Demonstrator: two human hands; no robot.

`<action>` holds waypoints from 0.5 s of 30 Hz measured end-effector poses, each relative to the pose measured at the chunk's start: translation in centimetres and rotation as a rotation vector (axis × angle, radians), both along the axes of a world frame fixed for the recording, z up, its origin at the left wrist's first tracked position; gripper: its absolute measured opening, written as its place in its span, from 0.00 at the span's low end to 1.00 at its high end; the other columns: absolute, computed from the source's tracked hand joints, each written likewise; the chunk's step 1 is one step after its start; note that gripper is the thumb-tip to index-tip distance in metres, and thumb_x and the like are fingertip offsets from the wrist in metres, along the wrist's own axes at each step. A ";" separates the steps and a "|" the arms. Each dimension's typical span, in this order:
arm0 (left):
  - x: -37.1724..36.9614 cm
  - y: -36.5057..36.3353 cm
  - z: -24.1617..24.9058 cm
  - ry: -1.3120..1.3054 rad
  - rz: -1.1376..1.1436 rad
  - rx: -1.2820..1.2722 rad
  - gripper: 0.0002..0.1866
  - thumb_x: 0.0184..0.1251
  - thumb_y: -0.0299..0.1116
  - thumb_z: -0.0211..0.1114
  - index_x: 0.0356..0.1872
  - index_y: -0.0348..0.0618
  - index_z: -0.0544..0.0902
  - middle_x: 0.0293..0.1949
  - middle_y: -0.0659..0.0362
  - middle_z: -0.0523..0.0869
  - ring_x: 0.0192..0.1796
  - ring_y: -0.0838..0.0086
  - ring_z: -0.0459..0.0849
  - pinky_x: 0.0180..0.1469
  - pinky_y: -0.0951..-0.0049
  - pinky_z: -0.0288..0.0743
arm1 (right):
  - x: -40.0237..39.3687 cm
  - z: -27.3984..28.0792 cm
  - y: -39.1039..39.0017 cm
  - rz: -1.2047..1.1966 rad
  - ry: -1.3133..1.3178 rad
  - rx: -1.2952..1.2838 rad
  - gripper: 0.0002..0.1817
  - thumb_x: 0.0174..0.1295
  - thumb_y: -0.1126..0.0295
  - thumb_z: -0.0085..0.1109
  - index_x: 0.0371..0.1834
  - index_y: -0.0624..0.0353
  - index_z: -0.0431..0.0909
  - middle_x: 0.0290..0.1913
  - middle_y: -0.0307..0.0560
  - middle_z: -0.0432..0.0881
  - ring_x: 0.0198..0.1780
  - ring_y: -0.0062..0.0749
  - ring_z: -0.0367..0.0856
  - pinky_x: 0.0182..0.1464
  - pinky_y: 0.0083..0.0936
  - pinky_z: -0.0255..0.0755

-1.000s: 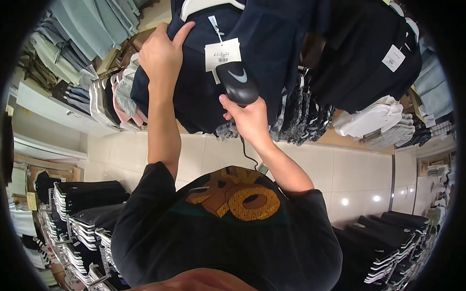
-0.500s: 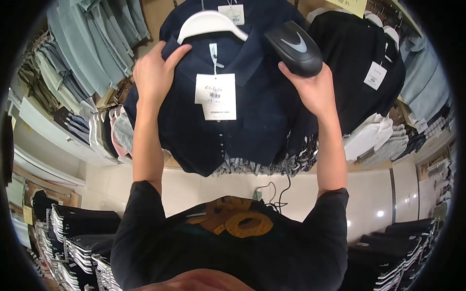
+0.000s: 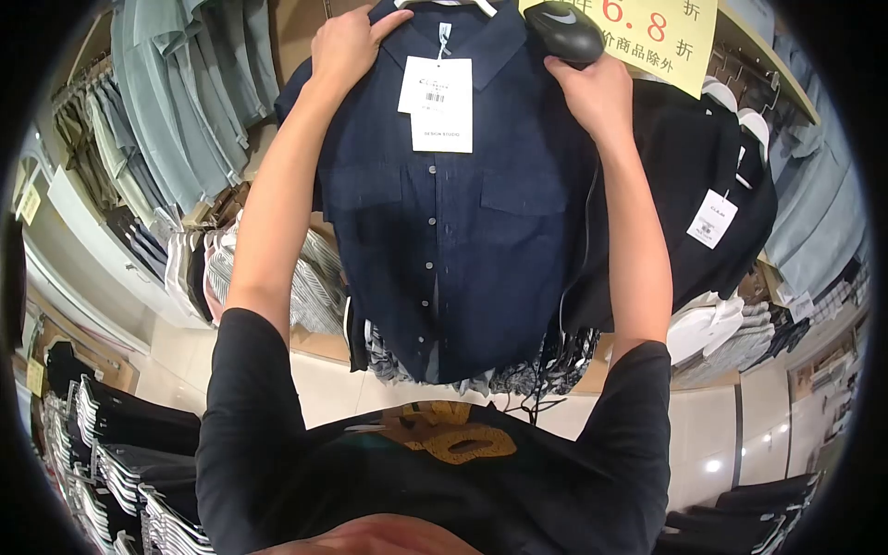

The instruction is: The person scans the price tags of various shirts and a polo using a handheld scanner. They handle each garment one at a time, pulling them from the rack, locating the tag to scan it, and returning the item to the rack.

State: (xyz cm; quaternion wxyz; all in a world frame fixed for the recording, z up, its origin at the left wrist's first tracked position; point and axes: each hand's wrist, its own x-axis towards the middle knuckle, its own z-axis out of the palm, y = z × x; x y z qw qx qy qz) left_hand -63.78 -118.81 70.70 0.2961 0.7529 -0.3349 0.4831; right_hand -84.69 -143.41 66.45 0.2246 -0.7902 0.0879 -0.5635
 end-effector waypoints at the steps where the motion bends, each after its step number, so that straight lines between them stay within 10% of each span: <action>1: 0.9 -0.4 -0.2 0.019 -0.003 0.018 0.35 0.72 0.64 0.65 0.42 0.32 0.89 0.36 0.35 0.90 0.44 0.40 0.90 0.47 0.46 0.83 | 0.6 0.1 0.0 -0.002 0.035 -0.021 0.19 0.60 0.63 0.76 0.50 0.64 0.90 0.45 0.47 0.93 0.48 0.32 0.89 0.57 0.30 0.77; 9: 6.0 -0.8 -0.8 -0.055 0.016 -0.013 0.31 0.75 0.59 0.65 0.44 0.33 0.88 0.34 0.37 0.90 0.43 0.39 0.90 0.48 0.46 0.83 | 5.1 0.5 -0.2 0.040 0.072 0.080 0.20 0.60 0.61 0.77 0.51 0.63 0.90 0.45 0.46 0.93 0.48 0.31 0.89 0.56 0.29 0.77; 11: 7.1 -0.4 -1.8 -0.220 0.008 -0.081 0.36 0.69 0.68 0.66 0.30 0.37 0.86 0.24 0.42 0.87 0.30 0.43 0.88 0.34 0.48 0.80 | 6.1 0.1 -0.1 0.048 0.022 0.013 0.19 0.60 0.60 0.77 0.49 0.62 0.91 0.42 0.46 0.94 0.46 0.31 0.89 0.55 0.30 0.78; 14: 9.8 0.3 -4.6 -0.303 0.085 -0.093 0.35 0.65 0.67 0.70 0.38 0.37 0.90 0.24 0.45 0.88 0.27 0.47 0.89 0.29 0.53 0.81 | 6.3 -0.9 1.1 0.045 0.136 0.035 0.19 0.60 0.60 0.77 0.47 0.63 0.91 0.40 0.47 0.94 0.44 0.33 0.90 0.54 0.31 0.79; 15: 9.3 0.3 -5.1 -0.278 -0.006 -0.107 0.37 0.66 0.70 0.67 0.40 0.37 0.89 0.25 0.43 0.89 0.30 0.44 0.89 0.32 0.51 0.82 | 7.4 -2.0 0.4 0.038 0.096 -0.014 0.21 0.57 0.54 0.76 0.46 0.60 0.91 0.35 0.55 0.92 0.43 0.48 0.92 0.52 0.38 0.81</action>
